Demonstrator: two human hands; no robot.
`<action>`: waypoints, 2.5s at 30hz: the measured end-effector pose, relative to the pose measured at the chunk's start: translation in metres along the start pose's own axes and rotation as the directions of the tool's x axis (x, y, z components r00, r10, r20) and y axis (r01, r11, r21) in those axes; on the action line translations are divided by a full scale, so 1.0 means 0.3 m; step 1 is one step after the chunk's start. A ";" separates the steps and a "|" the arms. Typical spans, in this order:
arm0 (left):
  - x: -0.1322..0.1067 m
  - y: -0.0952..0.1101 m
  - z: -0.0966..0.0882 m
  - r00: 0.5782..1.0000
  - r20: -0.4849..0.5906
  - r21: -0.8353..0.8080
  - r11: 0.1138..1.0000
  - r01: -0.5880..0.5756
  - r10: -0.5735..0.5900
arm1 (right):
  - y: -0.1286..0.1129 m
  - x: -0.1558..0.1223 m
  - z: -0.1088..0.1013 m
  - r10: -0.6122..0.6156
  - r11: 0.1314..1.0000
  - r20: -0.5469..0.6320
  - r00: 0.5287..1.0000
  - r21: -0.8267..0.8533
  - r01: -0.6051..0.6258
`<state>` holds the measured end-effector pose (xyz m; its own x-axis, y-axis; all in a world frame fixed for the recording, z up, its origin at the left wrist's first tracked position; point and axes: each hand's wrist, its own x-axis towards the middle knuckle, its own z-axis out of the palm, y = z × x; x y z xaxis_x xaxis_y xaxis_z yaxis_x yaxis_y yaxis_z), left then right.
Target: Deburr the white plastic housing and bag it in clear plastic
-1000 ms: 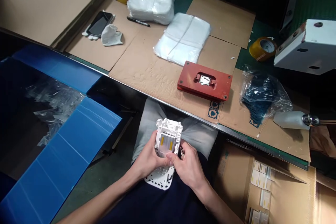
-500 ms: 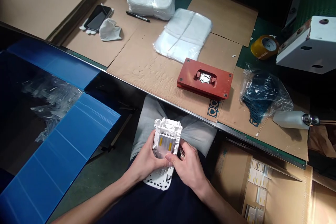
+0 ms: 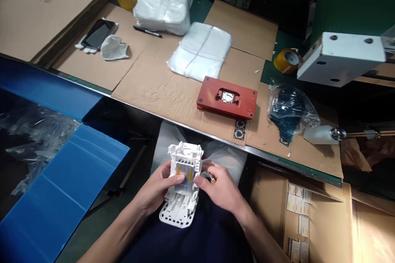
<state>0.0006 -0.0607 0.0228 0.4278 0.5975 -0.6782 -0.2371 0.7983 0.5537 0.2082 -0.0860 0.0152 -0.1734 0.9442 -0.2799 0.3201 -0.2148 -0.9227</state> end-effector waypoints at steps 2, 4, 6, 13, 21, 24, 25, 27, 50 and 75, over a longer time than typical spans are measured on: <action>0.011 0.023 0.002 0.999 0.026 -0.045 0.999 0.024 -0.023 | 0.038 0.028 -0.093 -0.151 0.970 -0.174 0.973 -0.218 0.111; 0.021 0.048 0.018 1.000 0.014 -0.069 0.997 0.020 -0.020 | 0.100 0.064 -0.203 -0.211 0.936 -0.391 0.896 -0.344 0.071; 0.027 0.072 0.045 1.000 -0.021 -0.097 0.995 0.011 -0.014 | 0.174 0.103 -0.306 -0.253 0.902 -0.492 0.833 -0.431 0.019; 0.015 0.116 0.137 0.999 -0.006 -0.222 0.974 0.047 -0.049 | 0.322 0.184 -0.454 -0.324 0.762 -0.300 0.897 -0.645 0.059; 0.000 0.124 0.163 0.998 0.070 -0.253 0.967 0.028 -0.011 | 0.330 0.198 -0.466 -0.388 0.691 -0.231 0.892 -0.713 0.115; -0.005 0.122 0.162 0.994 0.102 -0.223 0.975 0.000 0.023 | 0.334 0.207 -0.469 -0.409 0.682 -0.227 0.884 -0.720 0.131; -0.006 0.120 0.161 0.994 0.105 -0.211 0.977 -0.007 0.030 | 0.335 0.210 -0.470 -0.418 0.679 -0.227 0.880 -0.721 0.137; -0.008 0.116 0.159 0.995 0.098 -0.187 0.982 -0.014 0.032 | 0.336 0.215 -0.470 -0.437 0.675 -0.232 0.869 -0.723 0.147; 0.037 0.069 0.148 0.855 -0.143 0.442 0.805 -0.395 0.498 | -0.139 -0.001 -0.193 0.170 0.883 -0.659 0.733 0.431 0.183; 0.051 0.034 0.132 0.667 0.001 0.724 0.460 -0.514 0.745 | -0.176 -0.010 0.005 0.234 0.699 -0.241 0.942 0.715 0.009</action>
<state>0.0393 -0.0464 0.0371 0.1094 0.9932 -0.0398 0.3018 0.0050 0.9533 0.1903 -0.0780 0.0644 0.1359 0.8992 -0.4160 -0.4432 -0.3204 -0.8372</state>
